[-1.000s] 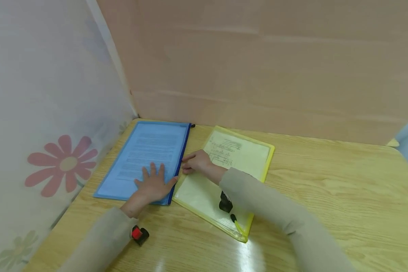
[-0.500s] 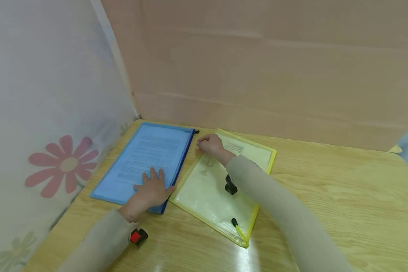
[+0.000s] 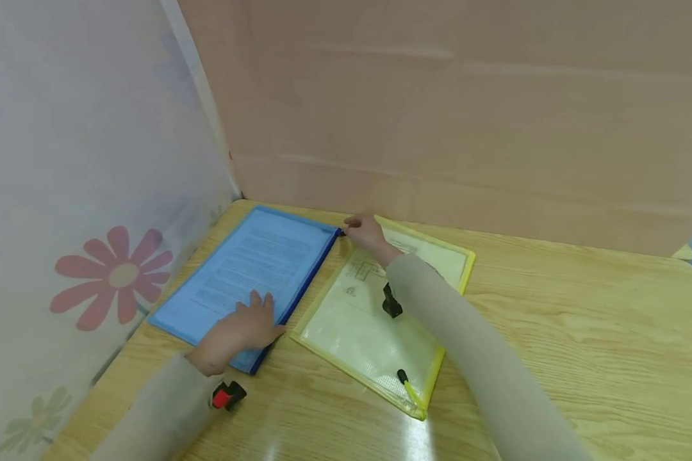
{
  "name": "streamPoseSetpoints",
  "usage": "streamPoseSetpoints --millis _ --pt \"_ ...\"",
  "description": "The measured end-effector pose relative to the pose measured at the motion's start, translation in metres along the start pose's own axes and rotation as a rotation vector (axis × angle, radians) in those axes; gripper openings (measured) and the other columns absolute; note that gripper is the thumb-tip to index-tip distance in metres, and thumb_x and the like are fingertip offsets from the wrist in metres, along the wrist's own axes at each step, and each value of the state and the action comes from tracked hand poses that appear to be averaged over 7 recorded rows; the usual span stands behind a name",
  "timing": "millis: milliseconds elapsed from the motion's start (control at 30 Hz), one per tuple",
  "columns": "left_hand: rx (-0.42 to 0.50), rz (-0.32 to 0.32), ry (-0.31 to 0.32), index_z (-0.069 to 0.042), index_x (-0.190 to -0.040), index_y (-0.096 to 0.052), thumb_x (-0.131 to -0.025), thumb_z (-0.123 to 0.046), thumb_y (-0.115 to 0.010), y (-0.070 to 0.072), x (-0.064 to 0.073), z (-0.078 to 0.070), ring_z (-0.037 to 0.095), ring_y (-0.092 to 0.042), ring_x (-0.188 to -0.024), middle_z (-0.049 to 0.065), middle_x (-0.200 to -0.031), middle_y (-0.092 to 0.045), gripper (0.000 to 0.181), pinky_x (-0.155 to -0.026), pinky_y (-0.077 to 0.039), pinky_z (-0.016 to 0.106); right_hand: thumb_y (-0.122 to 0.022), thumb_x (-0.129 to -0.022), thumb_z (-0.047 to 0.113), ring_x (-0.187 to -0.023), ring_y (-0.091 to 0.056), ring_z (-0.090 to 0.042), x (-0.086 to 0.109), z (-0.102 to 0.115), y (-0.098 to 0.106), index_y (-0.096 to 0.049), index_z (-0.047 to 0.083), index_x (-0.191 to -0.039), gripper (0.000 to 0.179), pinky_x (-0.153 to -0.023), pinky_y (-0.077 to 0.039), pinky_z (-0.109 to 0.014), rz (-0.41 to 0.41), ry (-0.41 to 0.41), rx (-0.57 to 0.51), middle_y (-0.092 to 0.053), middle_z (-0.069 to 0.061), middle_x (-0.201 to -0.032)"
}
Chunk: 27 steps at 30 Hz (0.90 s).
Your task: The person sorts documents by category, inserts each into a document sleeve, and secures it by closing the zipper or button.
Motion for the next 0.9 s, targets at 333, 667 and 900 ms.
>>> streamPoseSetpoints --millis 333,667,900 --pt "0.146 -0.29 -0.133 0.013 -0.134 -0.045 -0.101 -0.032 -0.045 0.04 -0.023 -0.025 0.049 -0.043 -0.125 0.034 -0.137 -0.043 0.056 -0.096 -0.042 0.058 -0.046 -0.101 0.03 -0.131 -0.045 -0.029 -0.015 0.007 -0.007 -0.05 0.007 -0.138 0.044 -0.105 -0.041 -0.042 0.097 0.005 0.238 -0.048 -0.011 -0.143" --pt "0.376 -0.386 -0.195 0.015 -0.138 -0.037 -0.099 -0.019 -0.048 0.043 -0.047 -0.051 0.051 -0.035 -0.13 0.036 -0.142 -0.036 0.053 -0.104 -0.035 0.058 -0.058 -0.095 0.032 -0.123 -0.053 -0.027 -0.021 0.015 -0.013 -0.066 0.005 -0.121 0.038 -0.101 -0.044 -0.04 0.127 0.008 0.313 -0.059 -0.011 -0.131" --pt "0.332 -0.282 -0.168 0.017 -0.142 -0.028 -0.101 -0.027 -0.044 0.023 -0.056 -0.054 0.049 -0.026 -0.138 0.036 -0.149 -0.025 0.062 -0.111 -0.027 0.058 -0.069 -0.087 0.033 -0.096 -0.055 -0.02 -0.017 0.014 -0.01 -0.066 0.006 -0.089 0.027 -0.088 -0.048 -0.036 0.113 -0.034 0.265 -0.063 -0.008 -0.106"
Point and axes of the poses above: each hand's wrist, its own x-axis away from the middle knuckle, its own y-axis out of the back of the hand, z = x × y, the point moved 9 cm from there along -x, towards the middle knuckle
